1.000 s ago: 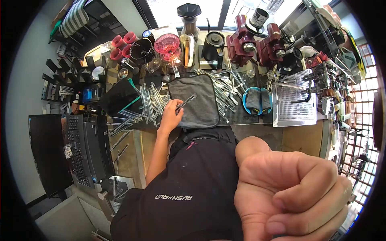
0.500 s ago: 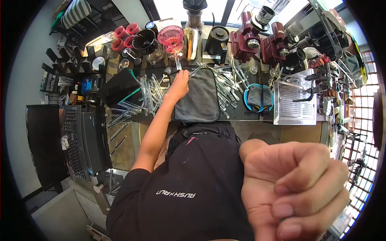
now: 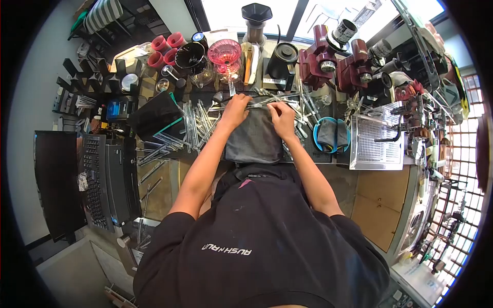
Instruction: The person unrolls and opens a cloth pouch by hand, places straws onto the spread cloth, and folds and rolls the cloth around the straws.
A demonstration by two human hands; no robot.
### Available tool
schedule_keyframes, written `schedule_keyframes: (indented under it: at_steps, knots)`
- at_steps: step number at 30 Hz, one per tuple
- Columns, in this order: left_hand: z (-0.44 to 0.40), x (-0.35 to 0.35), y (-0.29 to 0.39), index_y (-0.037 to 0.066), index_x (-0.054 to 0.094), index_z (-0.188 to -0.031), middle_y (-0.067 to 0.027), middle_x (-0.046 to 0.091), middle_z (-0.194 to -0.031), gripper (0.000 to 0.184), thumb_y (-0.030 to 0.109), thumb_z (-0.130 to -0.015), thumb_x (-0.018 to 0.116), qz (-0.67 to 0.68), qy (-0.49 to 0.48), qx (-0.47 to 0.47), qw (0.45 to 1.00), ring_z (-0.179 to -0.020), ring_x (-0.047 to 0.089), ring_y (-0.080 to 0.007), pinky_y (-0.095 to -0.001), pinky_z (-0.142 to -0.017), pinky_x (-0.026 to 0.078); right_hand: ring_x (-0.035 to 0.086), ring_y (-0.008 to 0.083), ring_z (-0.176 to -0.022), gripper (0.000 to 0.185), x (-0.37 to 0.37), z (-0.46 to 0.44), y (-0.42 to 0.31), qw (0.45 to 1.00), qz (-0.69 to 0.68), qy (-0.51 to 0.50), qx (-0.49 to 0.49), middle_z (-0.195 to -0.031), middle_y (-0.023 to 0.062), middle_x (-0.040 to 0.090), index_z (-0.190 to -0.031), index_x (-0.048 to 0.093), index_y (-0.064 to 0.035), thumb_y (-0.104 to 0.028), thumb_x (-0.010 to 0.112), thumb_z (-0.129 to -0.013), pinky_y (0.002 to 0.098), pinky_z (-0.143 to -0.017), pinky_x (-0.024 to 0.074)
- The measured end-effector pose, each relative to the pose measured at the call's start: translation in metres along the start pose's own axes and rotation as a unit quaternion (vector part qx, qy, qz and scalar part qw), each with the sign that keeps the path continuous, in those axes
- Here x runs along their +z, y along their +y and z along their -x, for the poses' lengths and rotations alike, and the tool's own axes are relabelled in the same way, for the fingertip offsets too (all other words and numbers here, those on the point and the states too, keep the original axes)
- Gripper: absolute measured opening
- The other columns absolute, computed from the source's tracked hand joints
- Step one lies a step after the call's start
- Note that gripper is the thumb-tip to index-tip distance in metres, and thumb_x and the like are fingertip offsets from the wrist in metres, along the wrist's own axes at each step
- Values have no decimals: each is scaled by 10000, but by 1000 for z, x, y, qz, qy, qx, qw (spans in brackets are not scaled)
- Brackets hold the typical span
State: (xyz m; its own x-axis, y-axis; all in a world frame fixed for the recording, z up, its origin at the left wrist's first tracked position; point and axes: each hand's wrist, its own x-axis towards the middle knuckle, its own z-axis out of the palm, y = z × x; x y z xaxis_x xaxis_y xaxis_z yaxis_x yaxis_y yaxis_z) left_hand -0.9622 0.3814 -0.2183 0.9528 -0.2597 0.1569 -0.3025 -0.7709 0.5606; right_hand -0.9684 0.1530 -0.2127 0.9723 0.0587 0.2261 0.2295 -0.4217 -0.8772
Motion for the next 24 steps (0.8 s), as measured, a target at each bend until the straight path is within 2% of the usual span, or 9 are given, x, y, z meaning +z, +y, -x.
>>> schedule_keyframes:
  at_steps: [3,4,7,9,10,13,19,21,24]
  knots:
    - [8,-16,16,52,693,-1307,-170,687,-1244,510,35,-820,847,31,63,-8,998,-1232,630,-404,-492,-1077,530,697,343,-791,144,7,-7,10,999,13,4,-39,-895,162,716,-1101,806,-1,-73,724,-1008,430,-757,543]
    - [10,-19,20,55,696,-1303,-168,677,-1248,515,56,-814,859,36,66,-26,997,-1225,623,-409,-493,-1077,526,692,365,-912,202,6,-8,11,999,35,-29,-24,-977,166,702,-1188,796,-39,-74,717,-1005,459,-826,546]
    - [25,-21,18,69,696,-1306,-161,661,-1262,484,84,-845,843,-4,60,-75,995,-1214,616,-403,-501,-1062,518,641,381,-1064,294,11,-16,26,982,155,-58,-93,-1078,158,648,-1243,792,-106,-90,767,-950,486,-903,541]
    - [34,-16,4,78,697,-1309,-144,657,-1261,466,88,-863,830,-28,77,-81,993,-1235,602,-389,-507,-1074,503,631,389,-1048,254,15,-19,33,975,191,-56,-100,-1063,152,635,-1175,796,-102,-107,796,-920,489,-910,538]
    - [38,-16,-3,97,697,-1323,-123,654,-1279,470,88,-871,825,-45,74,-92,992,-1266,588,-371,-508,-1094,486,621,375,-1033,190,16,-24,35,967,215,-56,-125,-1040,140,619,-1084,786,-104,-125,816,-897,487,-889,530]
    - [49,-21,-13,134,700,-1353,-106,648,-1335,501,101,-869,829,-57,51,-114,990,-1319,571,-352,-508,-1122,460,590,336,-1039,140,17,-27,30,960,240,-57,-136,-1055,109,583,-1001,765,-122,-150,832,-881,469,-877,499]
    - [47,-23,-17,128,679,-1365,-116,614,-1435,521,105,-867,830,-96,94,-112,985,-1380,546,-350,-509,-1154,434,594,341,-1075,116,26,-30,36,949,267,-74,-151,-1079,100,595,-992,753,-109,-176,801,-910,480,-875,507]
    - [46,-21,-13,132,661,-1387,-120,599,-1450,551,107,-865,837,-90,87,-119,985,-1384,543,-359,-517,-1159,431,597,343,-1081,111,28,-31,41,941,282,-63,-174,-1089,101,603,-995,752,-108,-181,788,-920,486,-874,508]
    - [53,-9,-7,137,641,-1417,-128,568,-1482,629,112,-834,876,-96,63,-119,986,-1395,535,-365,-538,-1176,413,595,336,-1106,108,25,-30,45,942,299,-56,-144,-1109,88,612,-1022,765,-126,-179,776,-929,487,-876,492]
